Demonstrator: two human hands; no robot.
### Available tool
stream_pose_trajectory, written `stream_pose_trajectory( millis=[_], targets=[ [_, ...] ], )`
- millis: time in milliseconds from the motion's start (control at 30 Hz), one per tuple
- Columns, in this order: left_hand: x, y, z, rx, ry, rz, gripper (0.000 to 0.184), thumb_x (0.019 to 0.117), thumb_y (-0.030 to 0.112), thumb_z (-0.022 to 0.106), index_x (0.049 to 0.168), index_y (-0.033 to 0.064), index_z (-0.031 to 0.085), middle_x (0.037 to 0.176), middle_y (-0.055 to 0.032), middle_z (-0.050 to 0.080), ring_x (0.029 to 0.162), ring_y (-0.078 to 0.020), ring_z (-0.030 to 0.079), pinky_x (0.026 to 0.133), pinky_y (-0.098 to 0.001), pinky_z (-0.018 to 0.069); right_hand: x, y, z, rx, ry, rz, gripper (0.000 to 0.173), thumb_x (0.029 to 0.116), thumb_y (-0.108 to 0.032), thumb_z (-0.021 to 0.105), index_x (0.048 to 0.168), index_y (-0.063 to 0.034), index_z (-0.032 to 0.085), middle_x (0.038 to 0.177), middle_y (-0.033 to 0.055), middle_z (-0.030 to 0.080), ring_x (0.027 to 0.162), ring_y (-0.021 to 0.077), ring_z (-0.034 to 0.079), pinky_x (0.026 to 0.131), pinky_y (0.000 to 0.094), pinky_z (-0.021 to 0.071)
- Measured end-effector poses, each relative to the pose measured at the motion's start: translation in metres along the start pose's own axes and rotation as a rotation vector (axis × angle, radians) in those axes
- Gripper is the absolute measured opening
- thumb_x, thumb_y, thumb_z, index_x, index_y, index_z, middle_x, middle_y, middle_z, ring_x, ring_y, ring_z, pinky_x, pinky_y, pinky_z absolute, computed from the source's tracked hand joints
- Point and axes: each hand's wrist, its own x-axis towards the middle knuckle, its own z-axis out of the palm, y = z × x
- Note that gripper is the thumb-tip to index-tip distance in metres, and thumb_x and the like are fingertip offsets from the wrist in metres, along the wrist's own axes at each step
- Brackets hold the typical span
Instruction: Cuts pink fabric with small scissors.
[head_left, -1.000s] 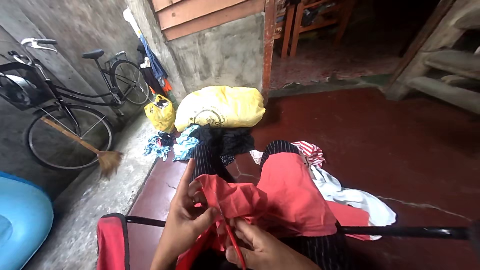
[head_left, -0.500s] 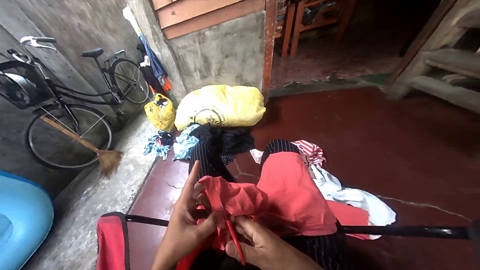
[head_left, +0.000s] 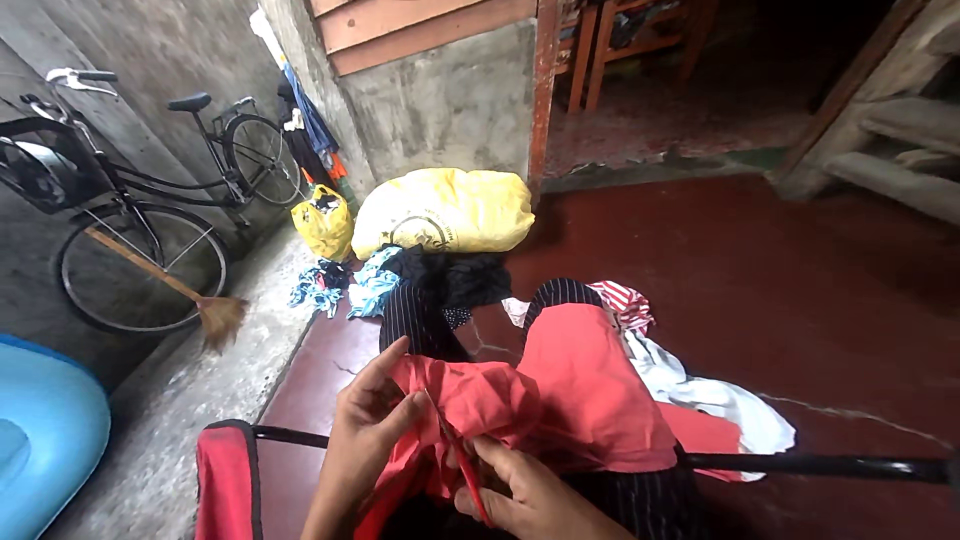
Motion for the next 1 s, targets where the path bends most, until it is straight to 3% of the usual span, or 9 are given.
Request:
stream_pose_trajectory(
  millis=[67, 200, 300, 433, 533, 633, 833, 1000],
  targets=[
    [0.000, 0.001, -0.001, 0.000, -0.026, -0.001, 0.063, 0.0876, 0.001, 0.074, 0.147, 0.0046, 0.053, 0.107, -0.0179, 0.071, 0.082, -0.0229, 0.070, 0.078, -0.0374, 0.0616, 0.000, 0.000, -0.001, -0.048, -0.006, 0.019, 0.043, 0.1006, -0.036, 0.064, 0.133, -0.0077, 0.058, 0.102, 0.0077, 0.070, 0.086, 0.0161, 0.069, 0.079, 0.0386, 0.0580],
    [-0.001, 0.004, 0.000, 0.003, -0.060, 0.025, 0.068, 0.0862, 0.001, 0.076, 0.149, 0.0062, 0.051, 0.106, -0.0148, 0.071, 0.081, -0.0189, 0.069, 0.076, -0.0329, 0.0615, -0.002, -0.012, -0.004, -0.077, -0.063, 0.071, 0.054, 0.0985, -0.042, 0.065, 0.137, -0.0075, 0.052, 0.090, 0.0073, 0.064, 0.071, 0.0149, 0.060, 0.065, 0.0350, 0.0529],
    [-0.001, 0.006, 0.000, -0.011, -0.076, 0.031, 0.076, 0.0848, 0.003, 0.078, 0.153, 0.0095, 0.045, 0.099, -0.0129, 0.070, 0.080, -0.0183, 0.068, 0.075, -0.0328, 0.0613, -0.001, -0.014, -0.006, -0.074, -0.070, 0.055, 0.053, 0.0978, -0.043, 0.066, 0.135, -0.0071, 0.054, 0.087, 0.0069, 0.063, 0.069, 0.0136, 0.059, 0.064, 0.0333, 0.0521],
    [0.000, 0.008, -0.002, 0.008, -0.104, 0.029, 0.087, 0.0847, 0.004, 0.079, 0.159, 0.0129, 0.034, 0.102, -0.0149, 0.070, 0.082, -0.0212, 0.070, 0.076, -0.0348, 0.0618, -0.001, -0.009, -0.006, -0.049, -0.064, 0.022, 0.053, 0.0974, -0.043, 0.067, 0.133, -0.0060, 0.056, 0.091, 0.0065, 0.066, 0.075, 0.0131, 0.063, 0.069, 0.0333, 0.0545],
    [0.000, 0.009, -0.003, 0.021, -0.085, 0.028, 0.091, 0.0834, 0.004, 0.079, 0.160, 0.0154, 0.031, 0.098, -0.0129, 0.069, 0.078, -0.0200, 0.069, 0.073, -0.0337, 0.0617, -0.001, -0.006, -0.007, -0.025, -0.052, -0.002, 0.044, 0.0978, -0.039, 0.067, 0.128, -0.0067, 0.061, 0.092, 0.0046, 0.067, 0.079, 0.0109, 0.064, 0.073, 0.0317, 0.0544],
    [0.000, 0.009, -0.007, 0.021, -0.090, 0.032, 0.092, 0.0843, 0.006, 0.079, 0.161, 0.0173, 0.030, 0.105, -0.0137, 0.070, 0.079, -0.0195, 0.069, 0.072, -0.0329, 0.0622, -0.001, -0.006, -0.010, -0.015, -0.083, -0.029, 0.036, 0.1004, -0.030, 0.065, 0.128, -0.0062, 0.062, 0.103, 0.0054, 0.070, 0.088, 0.0105, 0.067, 0.080, 0.0312, 0.0564],
    [-0.001, 0.013, -0.006, 0.008, -0.143, 0.026, 0.095, 0.0845, 0.003, 0.079, 0.162, 0.0182, 0.026, 0.121, -0.0160, 0.067, 0.087, -0.0231, 0.071, 0.077, -0.0367, 0.0634, 0.005, -0.011, -0.012, -0.001, -0.147, 0.013, 0.047, 0.0996, -0.041, 0.065, 0.132, -0.0076, 0.058, 0.094, 0.0040, 0.067, 0.081, 0.0096, 0.064, 0.075, 0.0297, 0.0545],
    [0.000, 0.012, -0.006, 0.019, -0.145, 0.047, 0.095, 0.0845, 0.002, 0.078, 0.162, 0.0195, 0.026, 0.118, -0.0154, 0.068, 0.087, -0.0228, 0.071, 0.077, -0.0357, 0.0631, 0.006, -0.009, -0.006, 0.063, -0.085, -0.009, 0.044, 0.0985, -0.039, 0.067, 0.129, -0.0072, 0.059, 0.093, 0.0019, 0.067, 0.079, 0.0081, 0.064, 0.072, 0.0284, 0.0552]
  ],
)
